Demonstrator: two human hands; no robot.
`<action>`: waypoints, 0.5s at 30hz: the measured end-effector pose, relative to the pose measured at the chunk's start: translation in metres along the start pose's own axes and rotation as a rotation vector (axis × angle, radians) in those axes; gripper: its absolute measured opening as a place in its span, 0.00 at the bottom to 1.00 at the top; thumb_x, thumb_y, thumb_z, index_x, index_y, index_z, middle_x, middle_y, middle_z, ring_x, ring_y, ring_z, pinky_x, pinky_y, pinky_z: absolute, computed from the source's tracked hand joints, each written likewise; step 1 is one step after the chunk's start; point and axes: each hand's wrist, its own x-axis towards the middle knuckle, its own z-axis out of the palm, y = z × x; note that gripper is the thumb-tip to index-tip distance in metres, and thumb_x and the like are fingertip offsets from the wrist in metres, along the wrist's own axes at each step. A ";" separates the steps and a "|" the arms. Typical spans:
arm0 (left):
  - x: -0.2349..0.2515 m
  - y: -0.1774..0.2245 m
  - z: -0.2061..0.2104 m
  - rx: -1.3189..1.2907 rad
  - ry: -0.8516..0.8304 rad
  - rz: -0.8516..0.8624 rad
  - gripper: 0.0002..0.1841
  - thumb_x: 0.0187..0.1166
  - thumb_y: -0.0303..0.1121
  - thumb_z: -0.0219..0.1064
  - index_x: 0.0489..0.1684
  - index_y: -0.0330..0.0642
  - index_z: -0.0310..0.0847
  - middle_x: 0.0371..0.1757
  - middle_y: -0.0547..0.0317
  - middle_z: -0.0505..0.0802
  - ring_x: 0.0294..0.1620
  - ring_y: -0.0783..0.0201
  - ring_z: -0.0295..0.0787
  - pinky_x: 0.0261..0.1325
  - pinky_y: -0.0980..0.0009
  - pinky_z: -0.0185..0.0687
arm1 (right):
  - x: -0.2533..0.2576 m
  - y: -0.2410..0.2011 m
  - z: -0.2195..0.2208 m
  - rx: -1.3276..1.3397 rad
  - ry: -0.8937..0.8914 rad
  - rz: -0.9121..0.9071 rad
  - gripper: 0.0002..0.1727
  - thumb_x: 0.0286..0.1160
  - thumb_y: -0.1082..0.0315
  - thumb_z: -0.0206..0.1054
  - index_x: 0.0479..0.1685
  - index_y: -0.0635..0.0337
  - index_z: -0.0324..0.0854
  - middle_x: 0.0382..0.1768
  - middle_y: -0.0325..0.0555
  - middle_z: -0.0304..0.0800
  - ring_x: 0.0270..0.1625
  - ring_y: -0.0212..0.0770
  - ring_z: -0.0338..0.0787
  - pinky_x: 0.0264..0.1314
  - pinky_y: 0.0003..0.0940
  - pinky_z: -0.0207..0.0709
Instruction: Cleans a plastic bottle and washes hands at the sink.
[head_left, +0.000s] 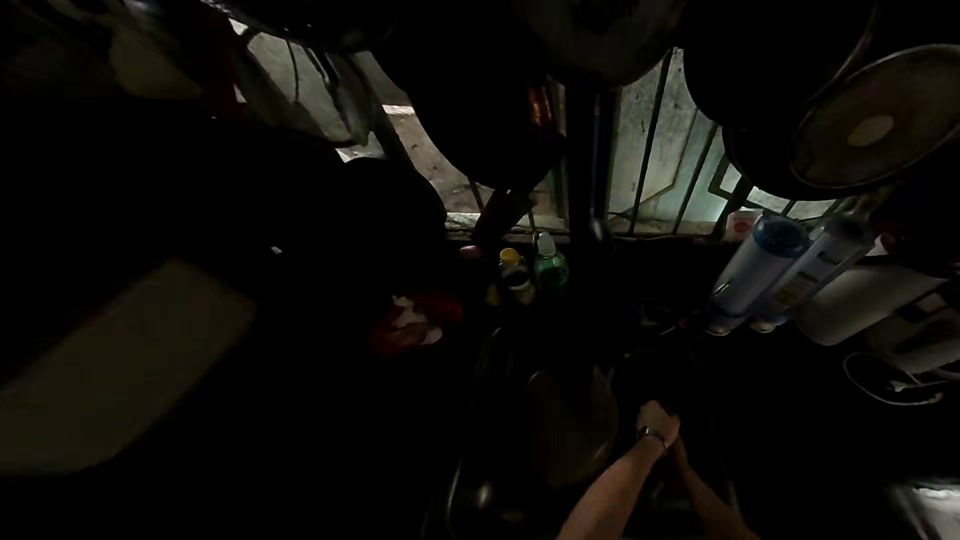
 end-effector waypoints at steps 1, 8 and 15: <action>0.003 0.000 0.002 -0.054 0.043 -0.045 0.21 0.83 0.45 0.65 0.63 0.37 0.85 0.63 0.41 0.90 0.66 0.48 0.87 0.69 0.48 0.80 | 0.031 0.020 0.007 0.003 0.083 -0.044 0.23 0.90 0.68 0.57 0.78 0.73 0.70 0.75 0.65 0.79 0.78 0.55 0.79 0.83 0.46 0.68; 0.028 -0.027 0.011 -0.531 0.142 -0.099 0.26 0.85 0.51 0.65 0.65 0.34 0.85 0.65 0.37 0.89 0.69 0.45 0.85 0.74 0.48 0.76 | 0.057 0.018 -0.001 -0.341 0.093 -0.047 0.27 0.80 0.56 0.69 0.74 0.61 0.79 0.65 0.60 0.88 0.69 0.58 0.87 0.73 0.57 0.78; -0.001 -0.059 -0.057 -1.115 -0.103 0.008 0.31 0.93 0.51 0.48 0.87 0.38 0.61 0.83 0.38 0.73 0.78 0.44 0.75 0.74 0.49 0.72 | 0.091 -0.103 -0.075 -0.114 0.312 -0.402 0.39 0.58 0.67 0.84 0.74 0.68 0.74 0.67 0.66 0.83 0.69 0.58 0.84 0.74 0.54 0.77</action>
